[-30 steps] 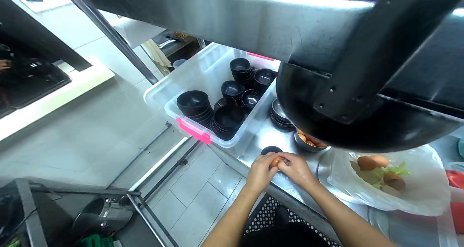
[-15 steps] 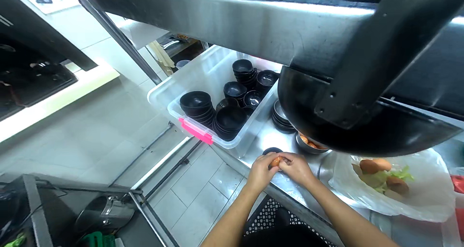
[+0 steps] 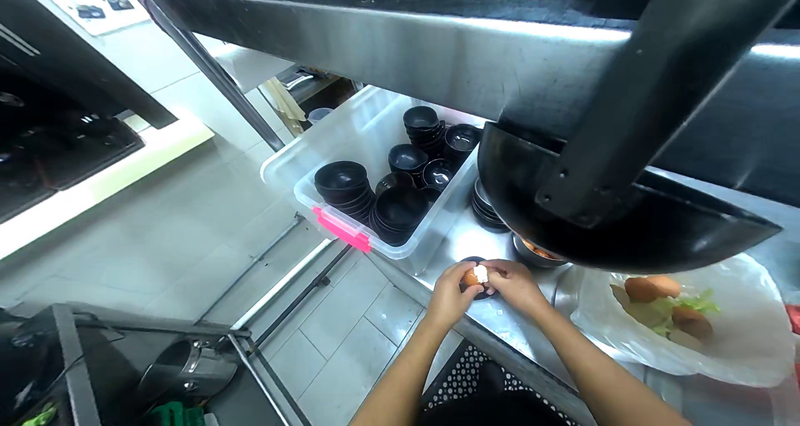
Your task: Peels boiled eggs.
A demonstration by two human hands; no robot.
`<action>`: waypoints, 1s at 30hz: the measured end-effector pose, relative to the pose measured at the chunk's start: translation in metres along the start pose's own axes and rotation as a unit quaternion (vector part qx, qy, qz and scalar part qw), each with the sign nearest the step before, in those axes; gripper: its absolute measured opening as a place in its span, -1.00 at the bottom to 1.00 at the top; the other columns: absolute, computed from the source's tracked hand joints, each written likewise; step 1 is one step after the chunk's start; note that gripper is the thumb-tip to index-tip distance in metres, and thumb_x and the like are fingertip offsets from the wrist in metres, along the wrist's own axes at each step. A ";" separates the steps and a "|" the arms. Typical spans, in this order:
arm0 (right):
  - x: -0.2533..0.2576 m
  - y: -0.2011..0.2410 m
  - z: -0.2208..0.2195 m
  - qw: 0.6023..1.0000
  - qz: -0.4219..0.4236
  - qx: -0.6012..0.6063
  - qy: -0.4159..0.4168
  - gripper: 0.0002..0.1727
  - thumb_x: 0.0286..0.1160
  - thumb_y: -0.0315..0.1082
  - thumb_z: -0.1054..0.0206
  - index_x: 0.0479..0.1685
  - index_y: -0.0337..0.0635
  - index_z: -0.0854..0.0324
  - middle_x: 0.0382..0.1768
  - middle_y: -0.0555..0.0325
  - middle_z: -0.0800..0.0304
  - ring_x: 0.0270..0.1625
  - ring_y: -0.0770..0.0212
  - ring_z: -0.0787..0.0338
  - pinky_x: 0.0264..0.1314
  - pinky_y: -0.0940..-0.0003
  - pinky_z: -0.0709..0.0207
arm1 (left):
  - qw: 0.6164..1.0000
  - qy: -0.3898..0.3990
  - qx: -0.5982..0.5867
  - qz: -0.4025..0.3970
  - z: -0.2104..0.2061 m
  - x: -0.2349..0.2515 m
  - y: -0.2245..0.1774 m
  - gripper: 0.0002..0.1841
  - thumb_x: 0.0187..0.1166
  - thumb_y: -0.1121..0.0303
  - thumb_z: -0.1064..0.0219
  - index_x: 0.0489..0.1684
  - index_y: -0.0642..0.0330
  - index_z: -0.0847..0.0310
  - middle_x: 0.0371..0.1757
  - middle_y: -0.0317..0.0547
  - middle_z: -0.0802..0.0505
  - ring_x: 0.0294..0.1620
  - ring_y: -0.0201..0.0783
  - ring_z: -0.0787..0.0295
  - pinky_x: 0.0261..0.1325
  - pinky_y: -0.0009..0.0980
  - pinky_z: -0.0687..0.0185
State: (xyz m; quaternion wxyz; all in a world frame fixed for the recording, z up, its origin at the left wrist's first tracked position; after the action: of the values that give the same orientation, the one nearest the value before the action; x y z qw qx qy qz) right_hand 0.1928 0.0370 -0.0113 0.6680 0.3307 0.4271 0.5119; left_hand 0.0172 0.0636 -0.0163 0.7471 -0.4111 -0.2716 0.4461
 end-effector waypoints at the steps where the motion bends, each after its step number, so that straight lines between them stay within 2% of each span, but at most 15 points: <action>1: 0.001 -0.003 -0.001 1.000 -0.008 0.028 -0.003 -0.73 0.58 -0.30 -0.26 0.07 -0.07 -0.83 -0.41 0.25 -0.89 -0.37 0.34 -0.87 -0.13 0.31 -0.81 | 1.000 0.006 -0.009 0.010 -0.001 0.001 0.002 -0.48 0.48 0.22 -0.55 0.42 0.19 -0.66 0.36 0.00 -0.78 0.28 -0.23 -0.79 0.45 -0.25 -0.70; 6: -0.001 -0.010 -0.002 0.970 -0.055 0.235 -0.032 -0.76 0.64 -0.43 -0.26 0.10 -0.31 -0.77 -0.32 -0.04 -0.88 -0.34 0.14 -0.88 -0.15 0.24 -0.83 | 0.996 0.032 -0.051 0.072 -0.003 0.007 0.009 -0.42 0.46 0.23 -0.57 0.48 0.20 -0.59 0.35 0.06 -0.76 0.26 -0.18 -0.81 0.40 -0.22 -0.74; 10: -0.004 -0.012 0.001 0.953 -0.069 0.289 -0.055 -0.72 0.65 -0.44 -0.25 0.19 -0.35 -0.74 -0.30 -0.09 -0.85 -0.35 0.13 -0.86 -0.19 0.26 -0.81 | 0.995 0.062 0.014 0.082 0.000 0.011 0.002 -0.44 0.51 0.21 -0.51 0.48 0.18 -0.57 0.32 0.06 -0.78 0.22 -0.16 -0.82 0.39 -0.19 -0.73; 12: -0.006 -0.017 0.001 0.956 -0.067 0.280 -0.060 -0.74 0.64 -0.43 -0.28 0.15 -0.33 -0.76 -0.31 -0.07 -0.85 -0.37 0.14 -0.85 -0.22 0.26 -0.81 | 0.988 0.085 0.104 0.072 0.001 0.015 -0.006 -0.48 0.56 0.21 -0.46 0.49 0.16 -0.55 0.33 0.03 -0.78 0.32 -0.12 -0.76 0.49 -0.14 -0.62; 13: -0.006 -0.020 0.001 0.959 -0.069 0.268 -0.058 -0.75 0.63 -0.42 -0.29 0.12 -0.31 -0.77 -0.32 -0.05 -0.85 -0.38 0.15 -0.84 -0.24 0.27 -0.80 | 0.983 0.100 0.142 0.066 0.000 0.017 -0.009 -0.48 0.59 0.22 -0.44 0.53 0.14 -0.54 0.40 0.01 -0.76 0.44 -0.09 -0.68 0.59 -0.10 -0.52; 15: -0.007 -0.026 -0.001 0.974 -0.077 0.211 -0.043 -0.73 0.64 -0.36 -0.27 0.15 -0.23 -0.79 -0.36 0.05 -0.84 -0.42 0.22 -0.82 -0.29 0.31 -0.78 | 0.968 0.134 0.203 0.057 -0.005 0.022 -0.009 -0.48 0.62 0.23 -0.39 0.58 0.04 -0.51 0.48 -0.06 -0.72 0.54 -0.06 -0.60 0.64 -0.06 -0.46; 19: -0.012 -0.025 0.003 0.990 -0.097 0.096 -0.029 -0.69 0.66 -0.23 -0.25 0.21 -0.05 -0.79 -0.41 0.21 -0.82 -0.48 0.35 -0.76 -0.37 0.39 -0.70 | 0.946 0.171 0.276 0.009 -0.017 0.032 -0.003 -0.55 0.60 0.31 -0.39 0.50 0.03 -0.58 0.48 -0.07 -0.70 0.55 -0.03 -0.55 0.63 -0.08 -0.45; 23: -0.016 -0.023 0.006 0.992 -0.099 0.068 -0.028 -0.73 0.65 -0.22 -0.27 0.10 -0.09 -0.82 -0.40 0.21 -0.82 -0.47 0.37 -0.75 -0.36 0.40 -0.68 | 0.933 0.189 0.308 -0.006 -0.022 0.036 0.002 -0.56 0.60 0.33 -0.38 0.48 0.04 -0.61 0.48 -0.04 -0.70 0.55 0.00 -0.54 0.63 -0.08 -0.44; 27: -0.017 -0.026 0.007 0.996 -0.082 0.043 -0.022 -0.67 0.63 -0.20 -0.25 0.21 -0.05 -0.80 -0.19 0.18 -0.85 -0.32 0.35 -0.78 -0.21 0.33 -0.70 | 0.930 0.197 0.309 -0.012 -0.019 0.035 -0.001 -0.60 0.64 0.26 -0.34 0.43 0.08 -0.66 0.42 0.01 -0.73 0.54 0.01 -0.57 0.65 -0.06 -0.42; 30: -0.020 -0.022 0.009 0.997 -0.067 0.029 -0.025 -0.66 0.64 -0.17 -0.25 0.21 -0.06 -0.81 -0.09 0.16 -0.86 -0.20 0.33 -0.79 -0.06 0.30 -0.70 | 0.928 0.192 0.318 -0.006 -0.018 0.034 0.001 -0.54 0.66 0.14 -0.33 0.50 0.03 -0.62 0.44 -0.04 -0.73 0.57 -0.05 -0.55 0.66 -0.07 -0.41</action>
State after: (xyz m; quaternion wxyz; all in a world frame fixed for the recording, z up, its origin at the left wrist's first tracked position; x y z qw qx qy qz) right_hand 0.2077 0.0118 -0.0225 0.7012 0.3331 0.4464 0.4451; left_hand 0.0460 0.0875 -0.0256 0.8791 -0.2280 0.0311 0.4174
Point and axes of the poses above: each hand's wrist, its own x-axis towards the middle knuckle, its own z-axis out of the back of the hand, y = z × x, the point moved 4 cm from there along x, towards the middle knuckle
